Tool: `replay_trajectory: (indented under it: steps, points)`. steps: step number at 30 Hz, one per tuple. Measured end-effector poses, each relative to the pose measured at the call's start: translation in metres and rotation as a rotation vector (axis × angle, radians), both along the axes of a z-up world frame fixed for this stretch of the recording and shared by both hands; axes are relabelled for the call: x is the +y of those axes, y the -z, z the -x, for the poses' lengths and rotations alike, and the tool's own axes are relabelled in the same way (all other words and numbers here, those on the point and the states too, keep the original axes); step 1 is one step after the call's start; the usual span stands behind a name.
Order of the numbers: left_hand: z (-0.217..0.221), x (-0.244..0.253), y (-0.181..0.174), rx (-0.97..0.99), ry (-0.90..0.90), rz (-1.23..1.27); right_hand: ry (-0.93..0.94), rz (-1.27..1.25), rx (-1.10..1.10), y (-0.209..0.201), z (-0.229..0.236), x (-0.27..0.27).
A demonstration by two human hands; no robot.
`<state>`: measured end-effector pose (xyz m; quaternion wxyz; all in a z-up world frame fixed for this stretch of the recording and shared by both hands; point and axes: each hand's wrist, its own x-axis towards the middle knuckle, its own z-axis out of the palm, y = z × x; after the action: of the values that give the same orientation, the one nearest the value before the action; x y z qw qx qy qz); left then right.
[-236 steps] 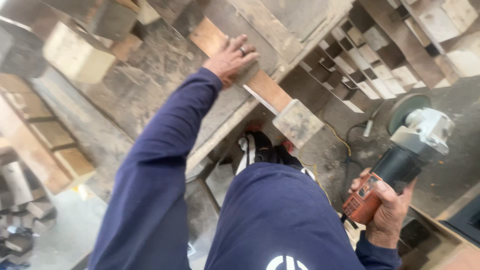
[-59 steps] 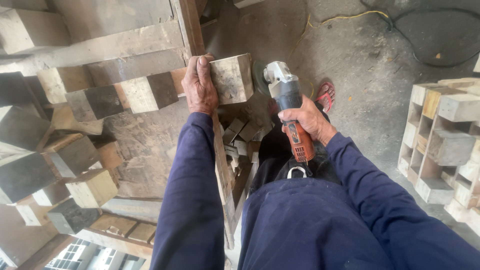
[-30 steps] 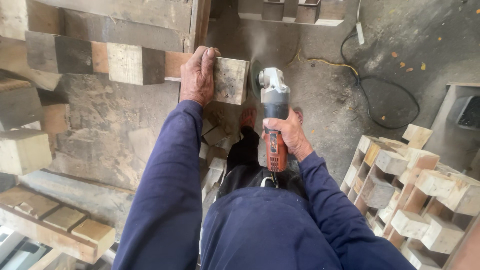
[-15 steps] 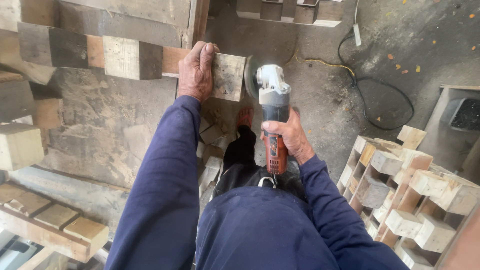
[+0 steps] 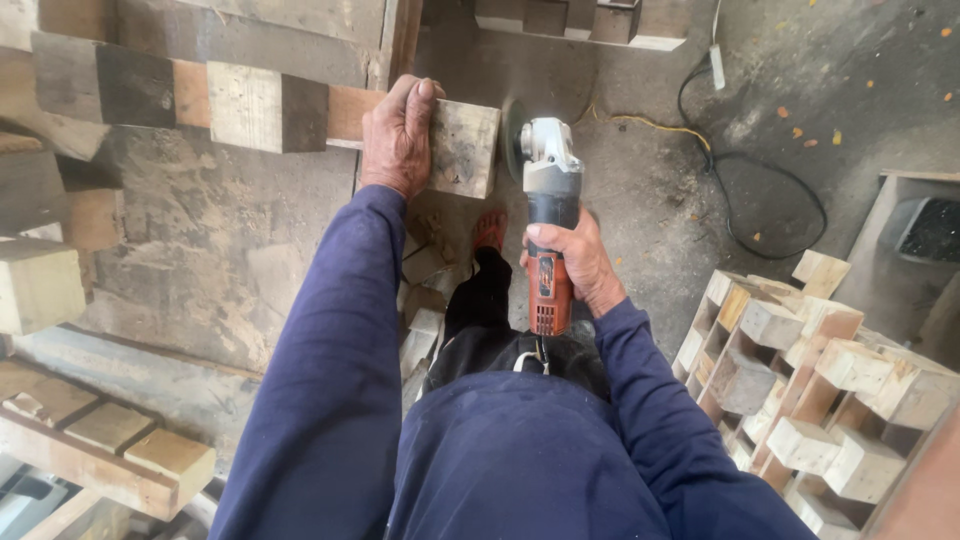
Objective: The person uses an angle grinder to sand the edges and surfaces of small wooden blocks arranged on a workbench. They reposition the blocks and continue sanding different sides, then place the finished pieces aside.
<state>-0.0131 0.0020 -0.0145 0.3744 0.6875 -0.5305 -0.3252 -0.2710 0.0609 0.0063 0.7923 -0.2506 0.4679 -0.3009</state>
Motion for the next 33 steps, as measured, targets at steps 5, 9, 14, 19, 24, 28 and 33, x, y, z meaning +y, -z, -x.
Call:
replay_trajectory:
  steps: [5, 9, 14, 19, 24, 28, 33]
  points:
    - [0.013, -0.001, 0.018, -0.192, 0.165, 0.197, -0.073, -0.019, 0.085, 0.022, 0.024, 0.013]
    - [0.023, -0.009, 0.017, -0.017, -0.086, -0.044, -0.034, -0.014, -0.11, 0.036, 0.025, 0.017]
    - [0.02, -0.007, 0.023, -0.269, 0.177, 0.392, -0.033, -0.059, -0.01, 0.048, 0.026, 0.025]
    - [0.02, -0.008, 0.008, 0.052, -0.007, 0.02, 0.017, -0.076, -0.01, 0.036, 0.025, 0.027]
    - [0.018, -0.005, -0.006, -0.022, 0.036, 0.048, -0.006, -0.072, 0.01, 0.022, 0.02, 0.027]
    - [0.02, -0.005, -0.01, -0.032, 0.036, 0.053, 0.002, -0.011, -0.046, 0.009, 0.02, 0.038]
    - [0.021, -0.007, -0.009, -0.03, 0.024, 0.051, 0.011, -0.023, -0.049, 0.0, 0.014, 0.036]
